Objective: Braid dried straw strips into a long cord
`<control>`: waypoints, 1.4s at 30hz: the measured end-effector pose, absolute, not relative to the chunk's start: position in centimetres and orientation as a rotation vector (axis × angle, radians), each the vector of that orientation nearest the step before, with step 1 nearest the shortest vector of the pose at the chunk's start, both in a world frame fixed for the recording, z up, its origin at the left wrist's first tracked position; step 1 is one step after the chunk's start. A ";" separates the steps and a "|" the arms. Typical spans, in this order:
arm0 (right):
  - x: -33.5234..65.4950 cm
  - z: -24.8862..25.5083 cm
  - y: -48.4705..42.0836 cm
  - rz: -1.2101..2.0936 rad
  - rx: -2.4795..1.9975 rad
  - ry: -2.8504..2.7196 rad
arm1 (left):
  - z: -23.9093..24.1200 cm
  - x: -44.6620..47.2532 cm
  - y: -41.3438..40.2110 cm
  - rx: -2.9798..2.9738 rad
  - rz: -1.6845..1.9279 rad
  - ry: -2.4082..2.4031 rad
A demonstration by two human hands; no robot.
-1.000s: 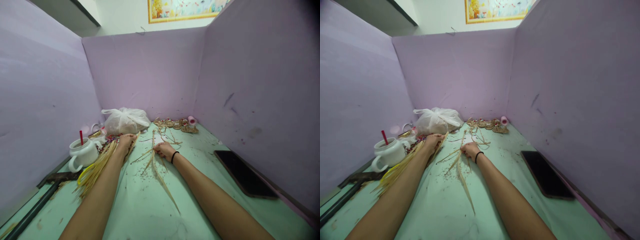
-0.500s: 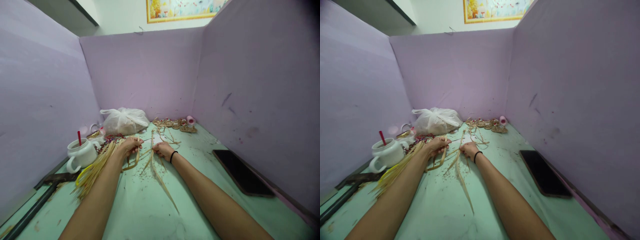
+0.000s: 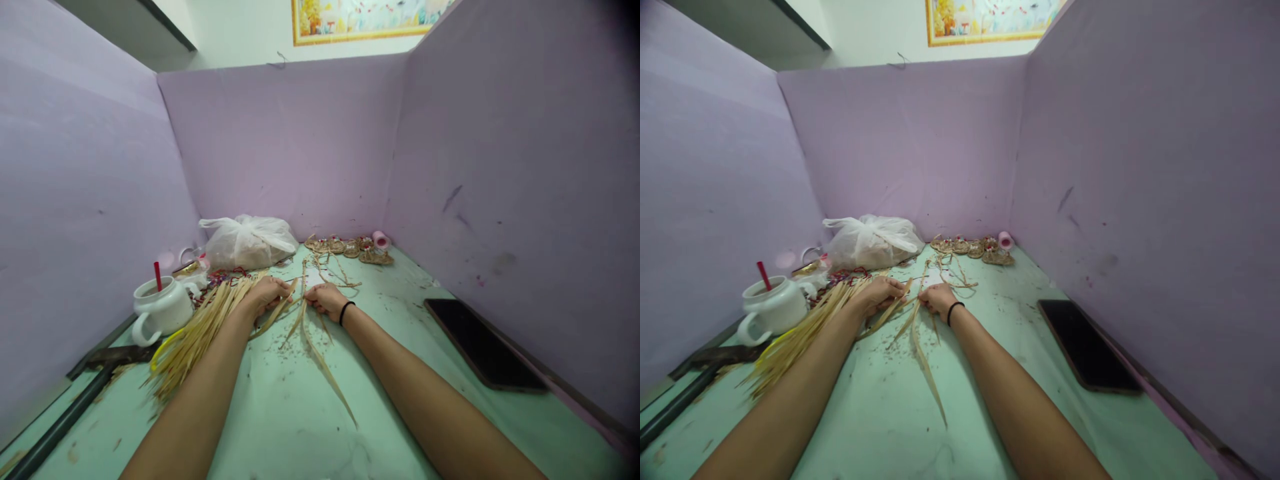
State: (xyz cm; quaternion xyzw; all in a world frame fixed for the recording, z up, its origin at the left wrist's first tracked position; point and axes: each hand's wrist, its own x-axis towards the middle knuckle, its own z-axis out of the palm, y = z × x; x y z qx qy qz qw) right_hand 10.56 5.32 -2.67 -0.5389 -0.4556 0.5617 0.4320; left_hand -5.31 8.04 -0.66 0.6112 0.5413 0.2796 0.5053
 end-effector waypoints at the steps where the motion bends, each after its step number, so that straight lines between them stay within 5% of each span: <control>1: 10.6 -2.7 5.3 1.399 -1.342 -1.136 | -0.6 -5.3 8.0 1.510 0.680 1.322; 24: 10.6 -2.5 5.3 1.400 -1.367 -1.145 | -0.6 -10.1 11.0 1.931 0.938 2.111; 30: 10.8 -2.8 5.5 1.412 -1.340 -1.150 | 2.8 -7.4 8.4 2.032 0.951 1.596; 35: 10.8 -2.9 5.5 1.430 -1.325 -1.142 | 7.2 -6.0 4.9 2.473 1.007 2.098; 42: 11.1 -3.0 5.6 1.455 -1.288 -1.136 | 1.7 -3.7 6.5 2.269 0.536 1.699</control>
